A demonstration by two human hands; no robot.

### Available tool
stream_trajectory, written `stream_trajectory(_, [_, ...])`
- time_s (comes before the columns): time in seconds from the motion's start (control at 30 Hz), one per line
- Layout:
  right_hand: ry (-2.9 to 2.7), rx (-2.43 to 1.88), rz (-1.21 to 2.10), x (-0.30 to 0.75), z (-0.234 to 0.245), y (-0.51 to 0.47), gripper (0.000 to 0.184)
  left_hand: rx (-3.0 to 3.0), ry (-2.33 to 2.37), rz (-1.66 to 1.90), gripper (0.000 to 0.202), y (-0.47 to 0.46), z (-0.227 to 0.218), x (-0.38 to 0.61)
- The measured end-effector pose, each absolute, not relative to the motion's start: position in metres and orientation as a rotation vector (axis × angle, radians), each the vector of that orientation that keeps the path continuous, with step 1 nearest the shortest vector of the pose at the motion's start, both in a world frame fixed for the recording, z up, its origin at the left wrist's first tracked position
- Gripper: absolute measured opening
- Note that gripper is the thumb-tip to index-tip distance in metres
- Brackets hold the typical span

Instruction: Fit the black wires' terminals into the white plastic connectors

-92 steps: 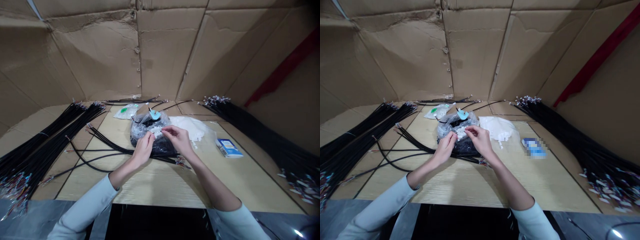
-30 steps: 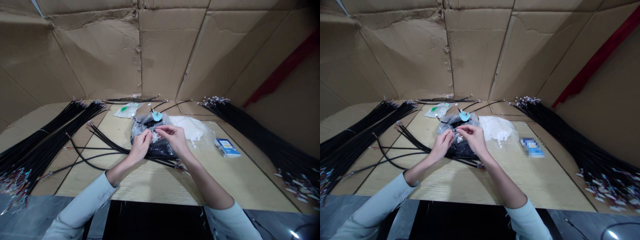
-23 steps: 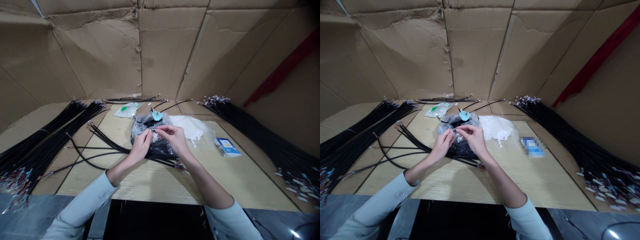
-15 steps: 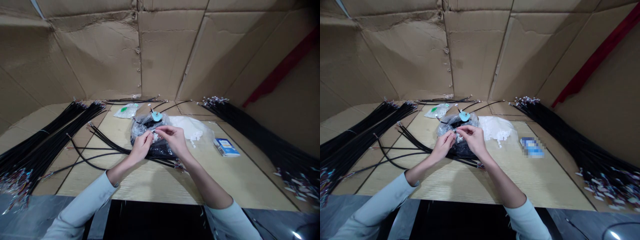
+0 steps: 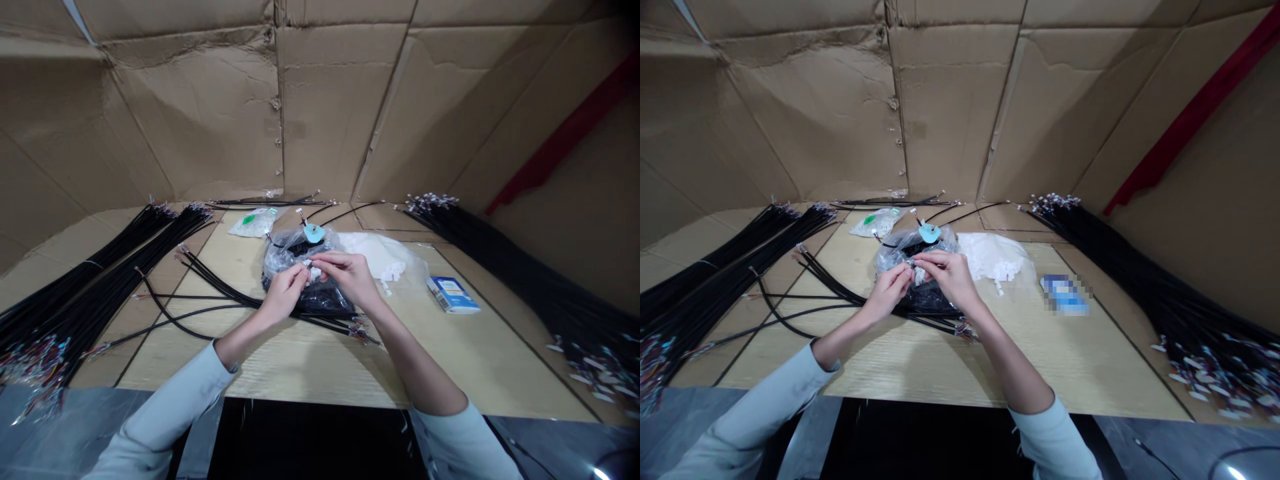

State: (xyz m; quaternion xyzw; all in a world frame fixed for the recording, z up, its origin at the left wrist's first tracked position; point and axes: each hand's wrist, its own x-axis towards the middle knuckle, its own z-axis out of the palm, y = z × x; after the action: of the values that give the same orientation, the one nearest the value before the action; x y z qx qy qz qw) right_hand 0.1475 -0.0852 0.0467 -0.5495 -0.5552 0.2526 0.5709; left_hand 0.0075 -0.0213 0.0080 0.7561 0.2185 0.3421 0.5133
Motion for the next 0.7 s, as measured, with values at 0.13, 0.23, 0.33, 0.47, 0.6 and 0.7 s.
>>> stream_trajectory(0.13, [-1.370,-1.277,0.610,0.149,0.049,-0.086,0.019,1.784,0.533,0.817,0.029,-0.022,0.009,0.008])
stream_trajectory(0.23, [-1.421,-1.272,0.599,0.148,0.048,-0.086,0.020,1.713,0.535,0.805,0.024,-0.023,0.011,0.008])
stream_trajectory(0.33, [-1.542,-1.270,0.528,0.147,0.047,-0.086,0.021,1.630,0.494,0.779,0.018,-0.025,0.014,0.005])
stream_trajectory(0.47, [-1.670,-1.334,0.305,0.147,0.046,-0.088,0.020,1.569,0.496,0.806,0.019,-0.026,0.016,0.004])
stream_trajectory(0.6, [-1.487,-1.343,0.525,0.150,0.043,-0.087,0.040,1.550,0.537,0.817,0.025,-0.023,0.013,0.006])
stream_trajectory(0.7, [-1.270,-1.277,0.775,0.153,0.037,-0.084,0.045,1.499,0.550,0.819,0.026,-0.021,0.011,0.008])
